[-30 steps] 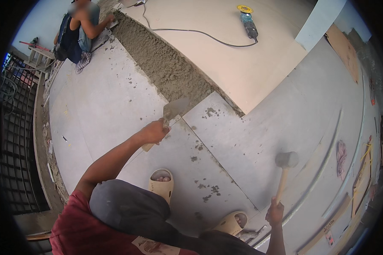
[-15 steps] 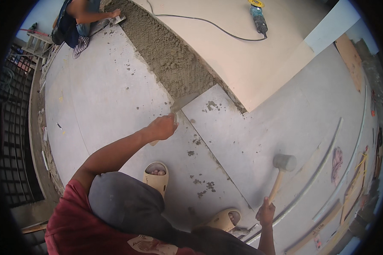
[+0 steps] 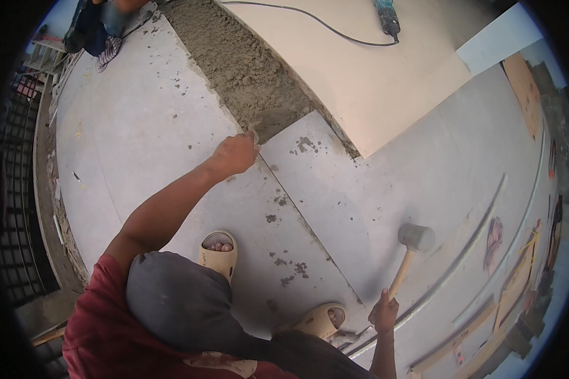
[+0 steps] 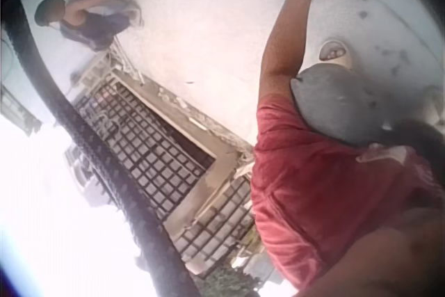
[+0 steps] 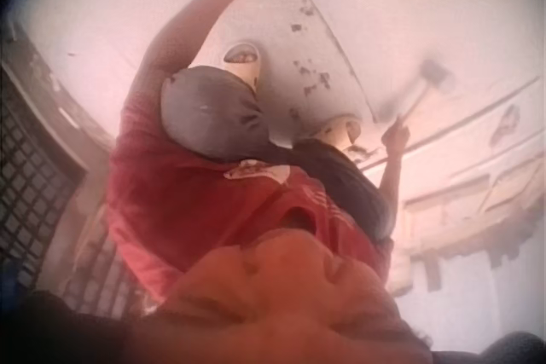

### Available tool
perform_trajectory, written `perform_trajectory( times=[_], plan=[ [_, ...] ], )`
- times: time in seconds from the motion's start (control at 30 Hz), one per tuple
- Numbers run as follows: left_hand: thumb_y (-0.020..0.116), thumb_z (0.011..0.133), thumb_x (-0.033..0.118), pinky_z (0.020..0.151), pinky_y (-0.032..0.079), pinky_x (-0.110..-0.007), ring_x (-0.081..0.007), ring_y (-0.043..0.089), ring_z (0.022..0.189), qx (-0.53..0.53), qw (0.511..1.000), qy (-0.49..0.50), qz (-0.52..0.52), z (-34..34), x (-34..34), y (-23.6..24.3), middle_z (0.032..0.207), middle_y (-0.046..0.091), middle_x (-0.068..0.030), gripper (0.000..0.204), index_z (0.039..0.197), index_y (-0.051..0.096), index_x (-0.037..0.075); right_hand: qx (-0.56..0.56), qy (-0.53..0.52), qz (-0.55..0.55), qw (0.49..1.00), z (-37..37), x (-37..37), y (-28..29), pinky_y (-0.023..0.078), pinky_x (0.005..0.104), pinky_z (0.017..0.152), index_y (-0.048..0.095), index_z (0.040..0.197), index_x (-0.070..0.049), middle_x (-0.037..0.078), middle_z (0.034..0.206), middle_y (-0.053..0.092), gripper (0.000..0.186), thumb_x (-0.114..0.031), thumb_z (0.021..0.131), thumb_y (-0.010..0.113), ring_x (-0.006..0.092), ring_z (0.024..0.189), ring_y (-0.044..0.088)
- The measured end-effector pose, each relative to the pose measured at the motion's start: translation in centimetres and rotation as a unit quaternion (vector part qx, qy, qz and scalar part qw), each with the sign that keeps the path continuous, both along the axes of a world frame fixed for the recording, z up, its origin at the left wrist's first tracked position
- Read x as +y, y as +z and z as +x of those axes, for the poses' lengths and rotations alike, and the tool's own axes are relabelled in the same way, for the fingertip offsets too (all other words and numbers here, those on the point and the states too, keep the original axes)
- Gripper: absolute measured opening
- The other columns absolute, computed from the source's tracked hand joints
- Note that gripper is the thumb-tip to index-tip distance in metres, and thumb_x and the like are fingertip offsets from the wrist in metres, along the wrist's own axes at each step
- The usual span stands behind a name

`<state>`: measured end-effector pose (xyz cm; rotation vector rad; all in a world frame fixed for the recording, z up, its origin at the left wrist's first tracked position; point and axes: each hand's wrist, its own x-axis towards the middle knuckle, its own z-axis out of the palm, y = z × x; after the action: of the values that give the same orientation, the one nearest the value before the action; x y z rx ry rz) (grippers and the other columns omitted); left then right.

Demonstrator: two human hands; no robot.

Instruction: The person kneels on the floor and uses a trowel to spread mortar, then places a large white tile. They use a rubber mallet to tap the tile into place and a trowel to clean excess mortar from the edges. Another person is visible in the background also working on the floor.

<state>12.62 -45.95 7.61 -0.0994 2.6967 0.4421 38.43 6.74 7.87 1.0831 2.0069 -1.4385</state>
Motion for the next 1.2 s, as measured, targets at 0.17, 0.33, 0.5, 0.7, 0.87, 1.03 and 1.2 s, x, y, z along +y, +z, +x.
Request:
perform_trajectory(
  times=[0.17,0.33,0.5,0.7,0.87,1.03,1.2],
  plan=[
    [0.053,0.099,0.029,0.081,0.055,-0.049,-0.0399,0.069,0.091,0.016,0.995,0.101,-0.02,-2.6,-8.0,1.9,0.092,0.067,-0.0318,0.04,0.113,0.054,-0.009,-0.001,-0.009,-0.002,1.0,-0.4,-0.4,-0.1,0.037,0.0293,0.028,0.041,0.068,-0.011,0.001,0.046,0.04,0.053,-0.052,0.099,0.056,0.0136,0.031,0.042],
    [0.052,0.1,0.032,0.083,0.053,-0.052,-0.0437,0.068,0.092,0.032,0.996,0.058,0.054,-1.3,-4.6,2.7,0.09,0.067,-0.0322,0.044,0.112,0.053,-0.01,0.01,-0.001,0.009,1.0,-0.1,0.4,-0.5,0.038,0.03,0.028,0.042,0.067,-0.01,0.002,0.047,0.04,0.055,-0.053,0.098,0.058,0.0148,0.03,0.043],
    [0.049,0.101,0.03,0.087,0.052,-0.052,-0.0443,0.066,0.099,-0.024,0.997,0.0,0.079,1.1,0.9,1.4,0.104,0.066,-0.0294,0.04,0.112,0.054,-0.008,-0.006,-0.009,0.004,1.0,-0.4,-0.4,-0.1,0.04,0.0301,0.029,0.042,0.066,-0.01,0.003,0.047,0.041,0.056,-0.054,0.097,0.058,0.0153,0.031,0.044],
    [0.051,0.1,0.029,0.089,0.051,-0.052,-0.0447,0.065,0.1,-0.045,0.995,-0.05,0.074,0.6,0.8,0.3,0.103,0.067,-0.0294,0.039,0.114,0.054,-0.007,0.001,0.005,0.013,1.0,-0.2,-0.2,0.2,0.041,0.0311,0.029,0.042,0.066,-0.01,0.003,0.047,0.042,0.057,-0.056,0.096,0.059,0.0159,0.032,0.045],
    [0.053,0.098,0.027,0.091,0.051,-0.051,-0.0435,0.065,0.102,-0.046,0.99,-0.121,0.052,-1.5,0.5,-1.1,0.105,0.066,-0.0287,0.037,0.115,0.056,-0.007,-0.016,-0.012,-0.011,1.0,-0.4,-0.6,0.3,0.041,0.0312,0.03,0.042,0.065,-0.01,0.003,0.047,0.043,0.058,-0.056,0.096,0.059,0.0159,0.032,0.046],
    [0.052,0.097,0.027,0.092,0.051,-0.05,-0.0424,0.065,0.105,-0.034,0.992,-0.119,0.007,-4.1,3.6,-4.8,0.109,0.066,-0.0282,0.038,0.114,0.06,-0.006,-0.008,-0.036,-0.035,0.999,-1.0,-1.8,0.5,0.041,0.031,0.03,0.041,0.065,-0.01,0.003,0.048,0.042,0.057,-0.055,0.096,0.06,0.0156,0.033,0.045],
    [0.052,0.098,0.031,0.089,0.052,-0.05,-0.0449,0.066,0.099,0.009,0.99,0.061,0.13,-2.9,2.3,0.8,0.099,0.068,-0.0299,0.045,0.117,0.059,-0.009,0.002,-0.017,-0.005,1.0,-1.2,-1.5,0.9,0.04,0.0305,0.03,0.041,0.065,-0.01,0.003,0.048,0.042,0.057,-0.055,0.095,0.06,0.0152,0.033,0.045]
  ],
)
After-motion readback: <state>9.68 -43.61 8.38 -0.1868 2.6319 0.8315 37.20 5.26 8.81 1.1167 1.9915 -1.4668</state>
